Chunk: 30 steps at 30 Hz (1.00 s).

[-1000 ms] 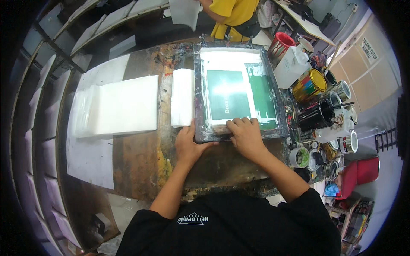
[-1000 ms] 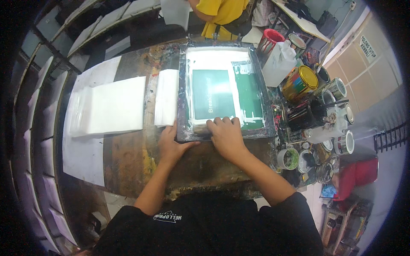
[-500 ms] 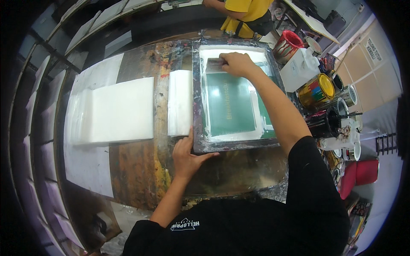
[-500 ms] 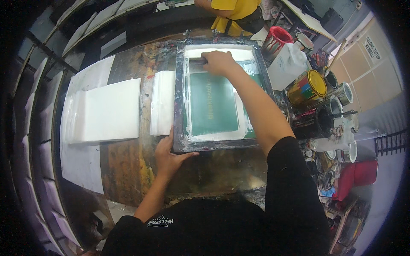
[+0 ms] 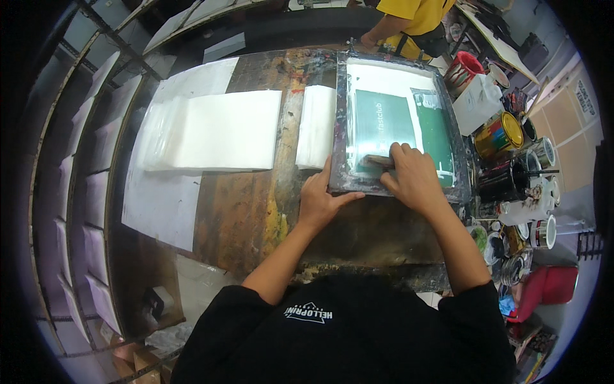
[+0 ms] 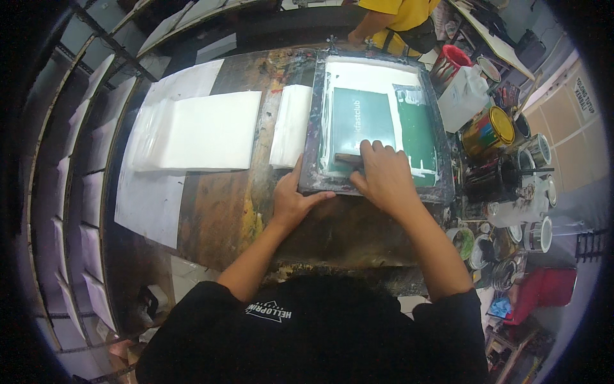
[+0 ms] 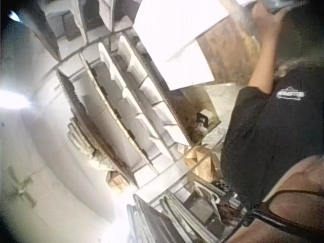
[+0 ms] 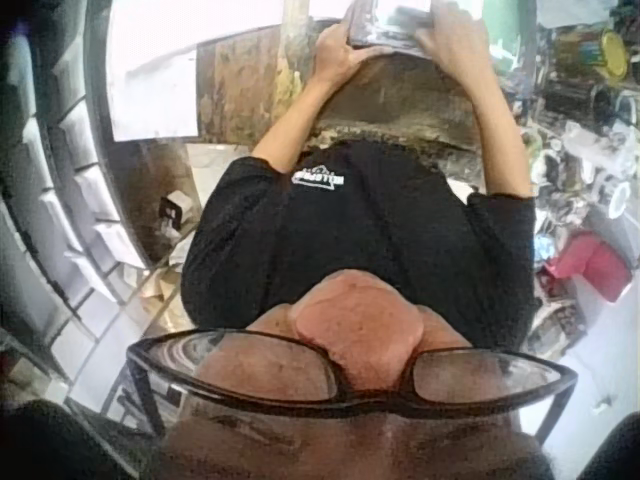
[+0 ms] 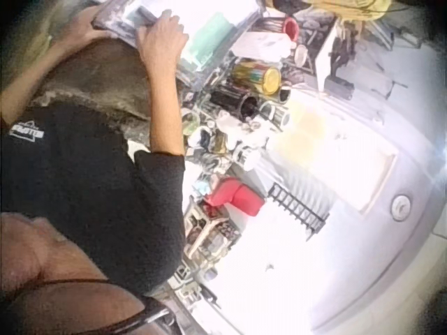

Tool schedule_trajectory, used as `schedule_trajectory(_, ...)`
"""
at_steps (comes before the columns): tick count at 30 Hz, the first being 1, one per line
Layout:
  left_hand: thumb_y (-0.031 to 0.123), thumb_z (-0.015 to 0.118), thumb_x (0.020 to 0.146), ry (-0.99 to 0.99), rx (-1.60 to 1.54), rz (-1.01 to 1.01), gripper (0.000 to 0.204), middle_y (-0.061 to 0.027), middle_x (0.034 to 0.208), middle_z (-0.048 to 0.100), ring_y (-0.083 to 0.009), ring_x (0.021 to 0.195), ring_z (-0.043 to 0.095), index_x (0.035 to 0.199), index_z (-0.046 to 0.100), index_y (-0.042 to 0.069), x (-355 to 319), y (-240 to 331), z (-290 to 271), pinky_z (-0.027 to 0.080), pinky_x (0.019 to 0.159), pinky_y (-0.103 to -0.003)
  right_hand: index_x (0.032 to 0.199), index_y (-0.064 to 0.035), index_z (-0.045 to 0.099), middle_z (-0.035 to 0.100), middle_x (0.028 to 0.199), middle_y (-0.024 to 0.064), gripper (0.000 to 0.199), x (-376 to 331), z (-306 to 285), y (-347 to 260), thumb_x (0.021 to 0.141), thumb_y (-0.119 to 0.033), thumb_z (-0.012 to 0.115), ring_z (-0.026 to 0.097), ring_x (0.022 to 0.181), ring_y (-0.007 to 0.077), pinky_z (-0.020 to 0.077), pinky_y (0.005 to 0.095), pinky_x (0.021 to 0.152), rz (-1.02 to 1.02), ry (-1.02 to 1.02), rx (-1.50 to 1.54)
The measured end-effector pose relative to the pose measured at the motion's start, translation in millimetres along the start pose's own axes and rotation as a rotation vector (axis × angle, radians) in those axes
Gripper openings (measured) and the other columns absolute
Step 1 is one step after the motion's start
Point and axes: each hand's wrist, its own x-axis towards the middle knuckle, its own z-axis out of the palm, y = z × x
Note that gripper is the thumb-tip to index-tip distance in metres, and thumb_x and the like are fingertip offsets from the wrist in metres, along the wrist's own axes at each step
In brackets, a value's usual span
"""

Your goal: The person repeatedly places white paper sheets under a screen printing frame, uses a squeegee to pull ink across the screen, and removes the printed sheets. A coworker in a yellow shirt assists by handling printed sheets nearby.

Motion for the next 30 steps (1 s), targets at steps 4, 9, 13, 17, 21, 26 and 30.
schedule_trajectory(4,0.039,0.096,0.076,0.200,-0.503,0.018,0.106,-0.0207,0.115,0.072,-0.0303,0.100,0.072,0.158,0.043,-0.004,30,35,2,0.055,0.091,-0.039,0.100,-0.0033,0.062,0.063,0.093,0.0137,0.055,1,-44,-26,0.091,-0.056,0.073,0.064,0.091,0.0349,0.0451,0.0486,0.083,-0.063,0.321,-0.118)
schedule_trajectory(9,0.031,0.088,0.087,0.284,-0.264,0.197,0.078,-0.0137,0.101,0.063,-0.0277,0.088,0.062,0.148,0.051,0.000,70,77,-37,0.050,0.079,-0.039,0.082,-0.0061,0.061,0.057,0.078,0.0080,0.051,65,-93,-12,0.094,-0.055,0.070,0.058,0.080,0.0315,0.0367,0.0452,0.080,-0.198,0.748,-0.192)
schedule_trajectory(13,0.029,0.083,0.090,0.246,0.388,0.123,0.036,-0.0095,0.098,0.057,-0.0304,0.096,0.056,0.114,0.067,0.007,63,19,-42,0.041,0.087,-0.045,0.080,-0.0049,0.064,0.060,0.075,0.0091,0.058,89,-120,-9,0.098,-0.060,0.064,0.059,0.075,0.0311,0.0373,0.0440,0.077,-0.138,0.690,-0.139)
schedule_trajectory(17,0.029,0.082,0.088,0.186,0.689,-0.010,0.027,-0.0089,0.103,0.056,-0.0302,0.105,0.053,0.102,0.072,0.008,47,-1,-35,0.036,0.091,-0.045,0.081,-0.0022,0.071,0.064,0.071,0.0115,0.068,108,-142,-5,0.099,-0.066,0.059,0.061,0.067,0.0293,0.0420,0.0414,0.074,-0.090,0.616,-0.081)
schedule_trajectory(21,0.031,0.082,0.087,0.150,0.750,-0.053,0.026,-0.0094,0.104,0.057,-0.0301,0.105,0.053,0.098,0.073,0.008,48,-6,-27,0.034,0.093,-0.046,0.085,0.0001,0.076,0.065,0.066,0.0132,0.073,122,-149,1,0.099,-0.070,0.058,0.063,0.058,0.0265,0.0483,0.0397,0.066,-0.054,0.613,-0.056)
schedule_trajectory(26,0.029,0.081,0.088,0.169,0.772,-0.104,0.024,-0.0090,0.105,0.058,-0.0302,0.107,0.054,0.095,0.073,0.008,51,-3,-22,0.032,0.095,-0.046,0.074,-0.0052,0.076,0.067,0.062,0.0098,0.072,122,-150,-3,0.096,-0.072,0.060,0.068,0.062,0.0300,0.0507,0.0455,0.072,-0.046,0.610,0.019)
schedule_trajectory(30,0.028,0.078,0.091,0.155,0.733,-0.089,0.022,-0.0091,0.103,0.061,-0.0297,0.106,0.056,0.091,0.073,0.007,57,-5,-20,0.032,0.095,-0.047,0.084,0.0020,0.075,0.062,0.064,0.0139,0.068,118,-143,0,0.096,-0.064,0.065,0.060,0.055,0.0293,0.0475,0.0417,0.061,-0.156,0.691,0.042)
